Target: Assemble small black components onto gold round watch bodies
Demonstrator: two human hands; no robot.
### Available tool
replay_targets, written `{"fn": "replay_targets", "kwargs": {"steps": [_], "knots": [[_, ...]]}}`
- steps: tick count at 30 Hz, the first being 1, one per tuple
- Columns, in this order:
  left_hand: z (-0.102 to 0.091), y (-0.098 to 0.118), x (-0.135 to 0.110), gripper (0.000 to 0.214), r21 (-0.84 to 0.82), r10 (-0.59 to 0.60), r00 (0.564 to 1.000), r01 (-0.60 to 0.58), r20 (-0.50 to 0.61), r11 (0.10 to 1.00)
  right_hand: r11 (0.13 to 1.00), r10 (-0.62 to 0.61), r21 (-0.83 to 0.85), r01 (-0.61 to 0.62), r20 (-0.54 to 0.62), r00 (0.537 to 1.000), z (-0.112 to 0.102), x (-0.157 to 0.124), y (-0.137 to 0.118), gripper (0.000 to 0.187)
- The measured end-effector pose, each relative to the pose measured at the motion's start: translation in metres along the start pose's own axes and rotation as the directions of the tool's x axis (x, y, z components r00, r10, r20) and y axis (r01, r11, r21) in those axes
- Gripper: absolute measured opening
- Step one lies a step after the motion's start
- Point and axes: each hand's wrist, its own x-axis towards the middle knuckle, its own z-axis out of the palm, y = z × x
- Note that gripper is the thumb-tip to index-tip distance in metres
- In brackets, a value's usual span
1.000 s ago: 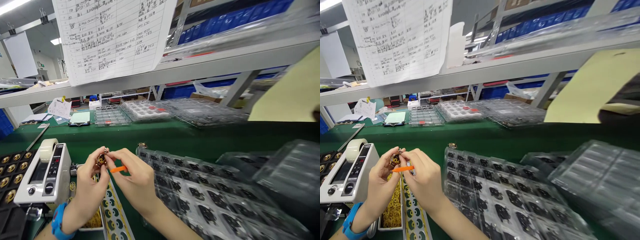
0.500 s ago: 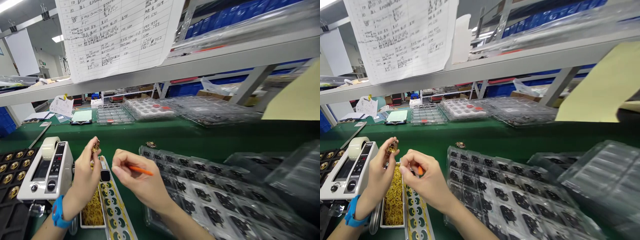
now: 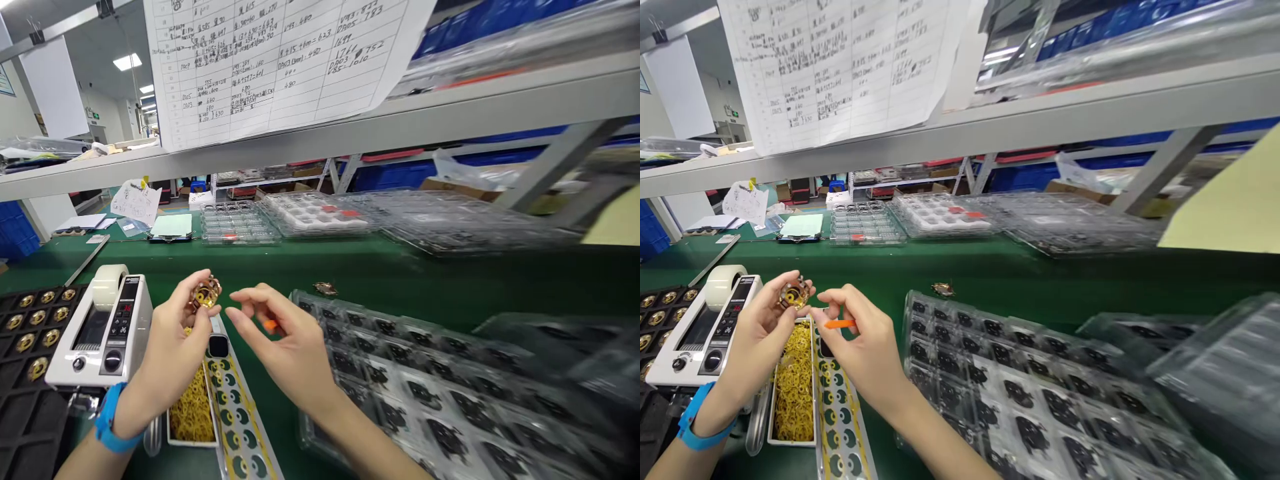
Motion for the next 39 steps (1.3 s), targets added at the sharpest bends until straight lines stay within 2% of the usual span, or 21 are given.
{"fn": "replay_targets", "kwargs": {"steps": [2,5,8,12,14,16,18,21,23,26,30,33,35,37,39], "knots": [[0.004,-0.001,-0.002,0.040,0.048,0.016,0.999,-0.018,0.043,0.999,0.997,-0.070,-0.041,0.069,-0.014,0.997,-0.004,0.000,-0.005,0.004],[0.007,-0.003,-0.004,0.040,0.114,0.027,0.997,-0.035,0.070,0.993,0.995,-0.087,-0.048,0.088,0.023,0.996,-0.004,-0.001,-0.008,0.011],[0.007,-0.006,-0.001,0.040,0.201,0.036,0.999,-0.043,0.040,0.979,0.999,-0.041,0.001,0.041,0.064,0.997,-0.005,0.001,-0.010,0.017],[0.001,-0.013,0.008,0.040,0.287,0.068,0.996,-0.051,-0.051,0.956,0.993,0.097,0.048,-0.104,0.128,0.987,-0.006,0.004,-0.007,0.020],[-0.004,-0.014,0.012,0.041,0.292,0.076,0.993,-0.045,-0.095,0.955,0.977,0.215,-0.066,-0.205,0.236,0.948,0.000,0.004,0.000,0.021],[-0.010,-0.013,0.013,0.043,0.280,0.088,0.986,-0.046,-0.139,0.959,0.937,0.332,-0.241,-0.254,0.374,0.866,0.013,0.000,0.010,0.022],[-0.014,-0.011,0.012,0.043,0.259,0.105,0.980,-0.058,-0.170,0.964,0.898,0.409,-0.363,-0.249,0.478,0.777,0.030,-0.007,0.020,0.021],[-0.017,-0.006,0.009,0.041,0.209,0.101,0.980,-0.064,-0.173,0.976,0.865,0.466,-0.443,-0.237,0.529,0.709,0.049,-0.016,0.030,0.014],[-0.018,-0.003,0.009,0.040,0.175,0.084,0.983,-0.055,-0.164,0.983,0.835,0.504,-0.500,-0.230,0.525,0.686,0.052,-0.018,0.032,0.011],[-0.017,0.000,0.009,0.038,0.151,0.067,0.985,-0.043,-0.158,0.988,0.818,0.509,-0.543,-0.188,0.532,0.677,0.045,-0.014,0.030,0.016],[-0.015,0.002,0.008,0.038,0.132,0.068,0.987,-0.049,-0.143,0.990,0.861,0.418,-0.506,-0.062,0.632,0.652,0.039,-0.017,0.026,0.034],[-0.014,0.004,0.005,0.038,0.107,0.057,0.991,-0.044,-0.119,0.993,0.862,0.401,-0.507,-0.005,0.675,0.619,0.047,-0.029,0.023,0.022],[-0.015,0.006,0.003,0.038,0.096,0.048,0.993,-0.037,-0.112,0.995,0.850,0.410,-0.527,0.011,0.674,0.614,0.046,-0.034,0.024,0.021],[-0.015,0.008,0.002,0.037,0.081,0.040,0.992,-0.031,-0.116,0.996,0.823,0.428,-0.568,0.015,0.636,0.642,0.029,-0.031,0.032,0.036],[-0.016,0.009,0.003,0.037,0.054,0.030,0.992,-0.023,-0.121,0.998,0.757,0.477,-0.654,-0.013,0.539,0.694,-0.005,-0.019,0.048,0.047]]}}
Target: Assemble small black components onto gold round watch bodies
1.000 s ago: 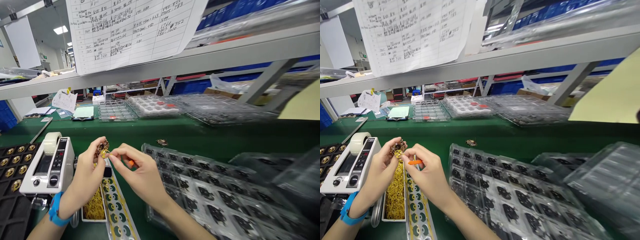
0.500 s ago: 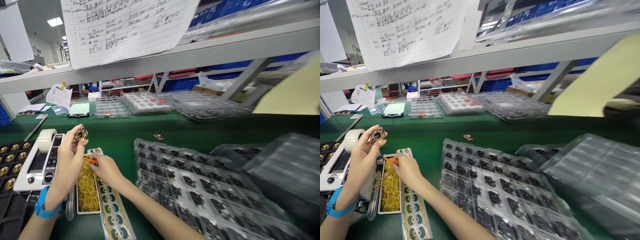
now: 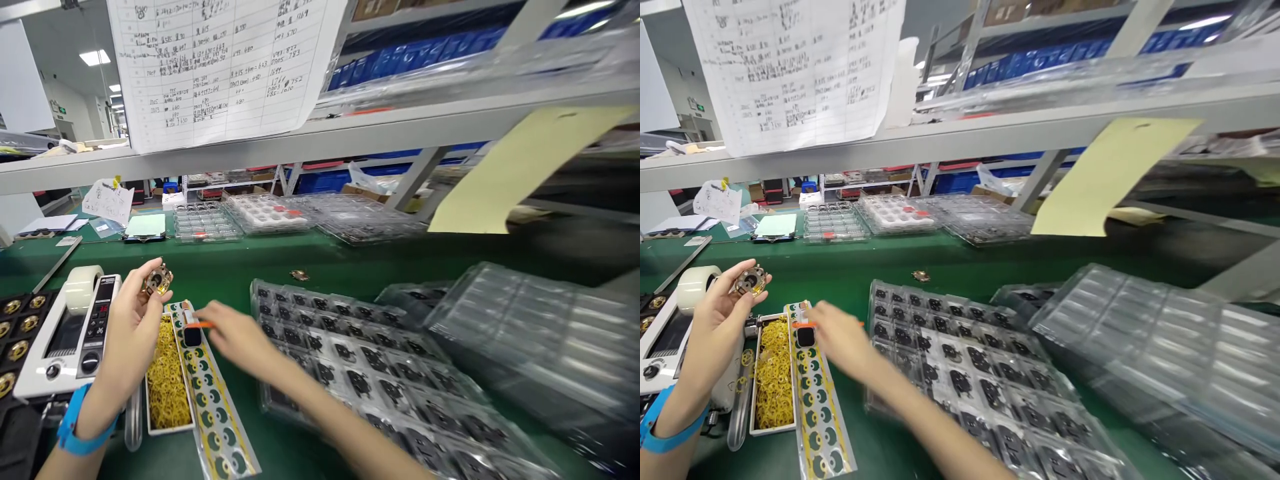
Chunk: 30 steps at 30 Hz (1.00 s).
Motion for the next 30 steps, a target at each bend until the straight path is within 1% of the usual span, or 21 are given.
{"fn": "replay_targets", "kwargs": {"steps": [2,4,6,7,8,10,13,15,17,19,21,23,25,28,30], "knots": [[0.000,0.001,0.001,0.037,-0.033,-0.027,1.000,0.027,0.004,0.999,0.982,0.169,-0.079,-0.174,-0.073,0.983,-0.026,-0.003,0.048,0.036],[0.000,0.001,0.002,0.037,-0.068,-0.068,0.997,0.069,0.020,0.995,0.929,0.327,-0.149,-0.339,-0.104,0.939,-0.051,-0.007,0.101,0.029],[0.001,0.001,0.003,0.038,-0.098,-0.114,0.992,0.118,0.047,0.988,0.877,0.433,-0.200,-0.437,-0.062,0.899,-0.066,-0.014,0.147,0.016],[0.002,0.001,0.003,0.039,-0.107,-0.135,0.989,0.141,0.061,0.984,0.859,0.468,-0.217,-0.463,-0.031,0.883,-0.070,-0.018,0.166,0.016],[0.003,0.001,0.004,0.039,-0.116,-0.155,0.985,0.163,0.075,0.980,0.847,0.493,-0.228,-0.481,-0.006,0.870,-0.070,-0.021,0.182,0.017],[0.005,0.000,0.005,0.039,-0.142,-0.193,0.975,0.208,0.113,0.968,0.840,0.512,-0.228,-0.492,0.029,0.859,-0.066,-0.027,0.204,0.020],[0.008,-0.002,0.009,0.038,-0.220,-0.248,0.947,0.292,0.204,0.931,0.860,0.487,-0.184,-0.475,0.024,0.873,-0.055,-0.031,0.218,0.021],[0.008,-0.003,0.011,0.038,-0.277,-0.279,0.924,0.348,0.260,0.895,0.887,0.444,-0.132,-0.442,-0.020,0.896,-0.051,-0.032,0.219,0.015],[0.008,-0.003,0.012,0.039,-0.329,-0.295,0.911,0.384,0.289,0.863,0.921,0.375,-0.076,-0.382,-0.089,0.923,-0.051,-0.034,0.214,0.010],[0.007,-0.002,0.012,0.039,-0.374,-0.294,0.908,0.394,0.299,0.839,0.951,0.298,-0.025,-0.307,-0.174,0.938,-0.054,-0.033,0.206,0.022],[0.005,0.001,0.010,0.038,-0.408,-0.282,0.913,0.387,0.296,0.827,0.970,0.237,0.022,-0.240,-0.268,0.934,-0.061,-0.028,0.194,0.032],[0.003,0.005,0.008,0.037,-0.430,-0.266,0.920,0.372,0.287,0.823,0.981,0.193,0.069,-0.180,-0.369,0.909,-0.069,-0.019,0.178,0.032],[0.003,0.008,0.007,0.036,-0.441,-0.254,0.925,0.360,0.281,0.822,0.986,0.156,0.119,-0.113,-0.463,0.873,-0.077,-0.007,0.155,0.024],[0.002,0.012,0.004,0.034,-0.443,-0.242,0.929,0.348,0.279,0.826,0.980,0.090,0.197,0.028,-0.562,0.822,-0.084,0.005,0.105,0.017],[0.002,0.013,0.003,0.033,-0.436,-0.231,0.932,0.337,0.278,0.835,0.964,0.049,0.237,0.124,-0.613,0.789,-0.084,0.004,0.064,0.024]]}}
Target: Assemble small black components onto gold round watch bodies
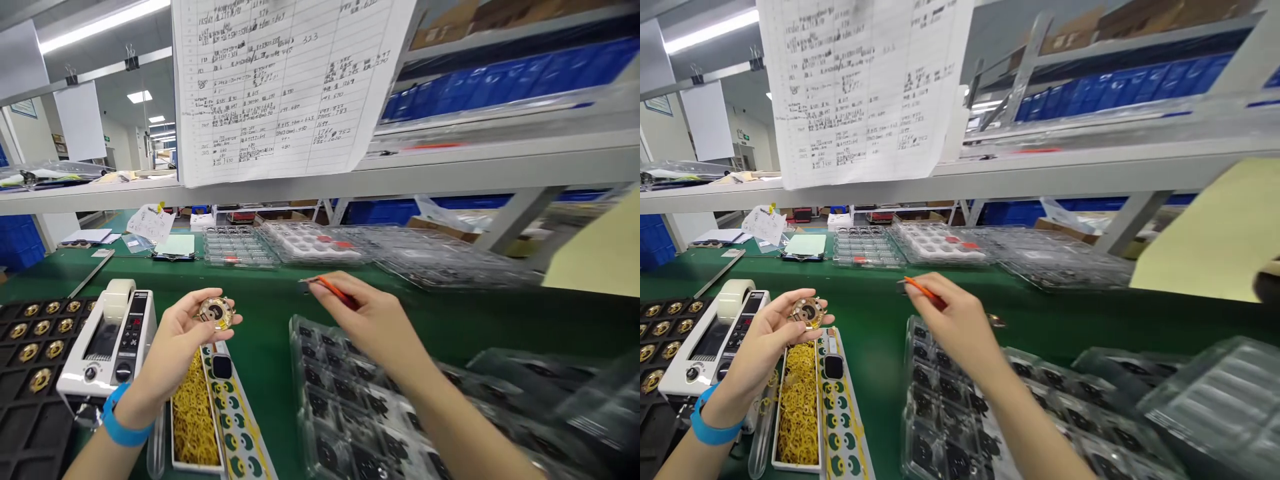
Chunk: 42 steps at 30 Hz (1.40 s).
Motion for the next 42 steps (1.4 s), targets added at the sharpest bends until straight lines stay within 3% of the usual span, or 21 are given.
{"fn": "replay_targets", "kwargs": {"steps": [2,4,8,11,21,36,42], "knots": [[0.001,-0.001,0.000,0.032,0.017,0.008,1.000,-0.008,0.001,1.000,0.995,-0.048,0.081,0.050,-0.029,0.998,0.008,-0.007,-0.040,0.026],[0.002,-0.003,0.000,0.033,0.033,0.013,1.000,-0.013,-0.012,0.999,0.958,-0.069,0.274,0.082,-0.059,0.996,0.015,-0.016,-0.073,0.024],[0.004,-0.011,0.004,0.041,0.068,0.041,0.999,-0.039,-0.034,0.997,0.872,-0.008,0.490,0.005,0.005,1.000,0.024,-0.026,-0.102,0.026],[0.005,-0.018,0.008,0.043,0.101,0.066,0.998,-0.066,0.008,0.993,0.836,0.026,0.546,-0.055,0.061,0.998,0.029,-0.027,-0.098,0.025],[0.010,-0.023,0.004,0.040,0.096,0.067,0.995,-0.075,0.079,0.993,0.822,0.088,0.560,-0.105,0.057,0.994,0.029,-0.030,-0.096,0.023],[0.014,-0.022,-0.003,0.042,0.144,0.121,0.985,-0.138,0.122,0.980,0.840,0.032,0.541,-0.044,0.031,0.999,0.030,-0.032,-0.098,0.019],[0.016,-0.023,-0.003,0.045,0.127,0.147,0.984,-0.159,0.104,0.979,0.876,0.014,0.481,0.025,-0.078,0.997,0.037,-0.036,-0.100,0.019]]}}
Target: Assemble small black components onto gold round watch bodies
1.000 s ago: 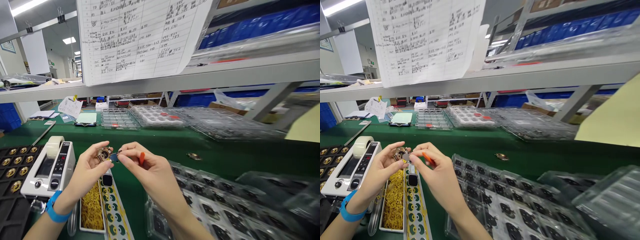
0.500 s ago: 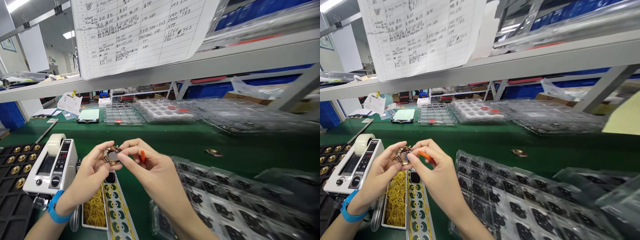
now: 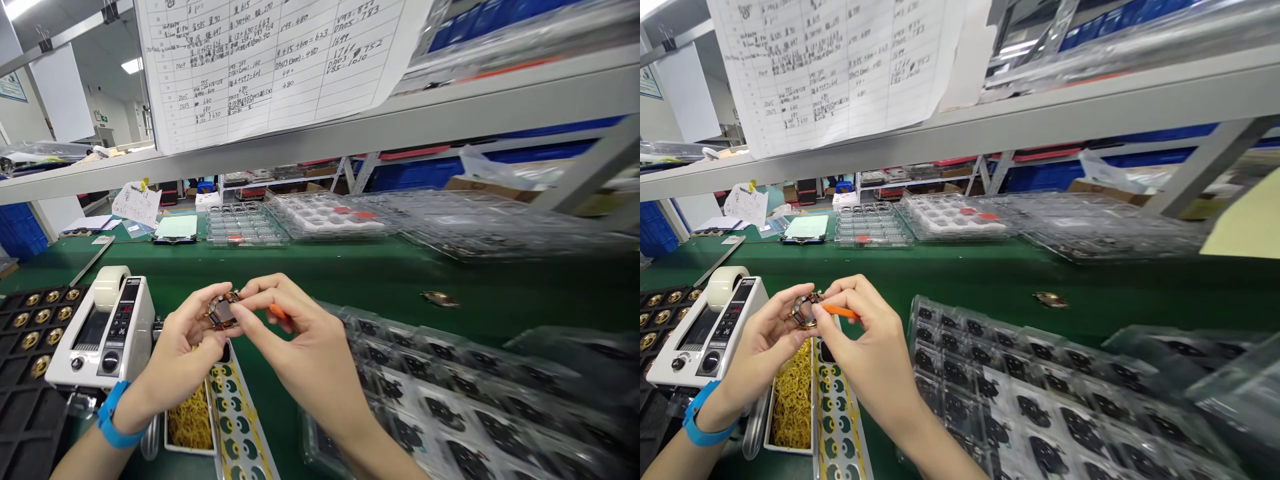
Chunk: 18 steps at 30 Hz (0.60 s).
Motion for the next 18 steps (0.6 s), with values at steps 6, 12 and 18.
{"fn": "replay_targets", "kwargs": {"steps": [6,12,18], "knots": [[0.003,-0.006,0.001,0.039,0.012,0.056,0.996,-0.055,-0.062,0.998,0.990,-0.123,-0.076,0.117,-0.080,0.989,0.008,-0.006,0.002,0.016],[0.005,-0.013,0.002,0.029,0.044,0.115,0.983,-0.110,-0.140,0.993,0.967,-0.228,-0.139,0.213,-0.097,0.969,0.012,-0.008,0.005,0.016],[0.007,-0.016,0.002,0.018,0.071,0.112,0.966,-0.098,-0.234,0.993,0.943,-0.286,-0.211,0.258,-0.113,0.952,0.017,-0.011,0.007,0.015]]}}
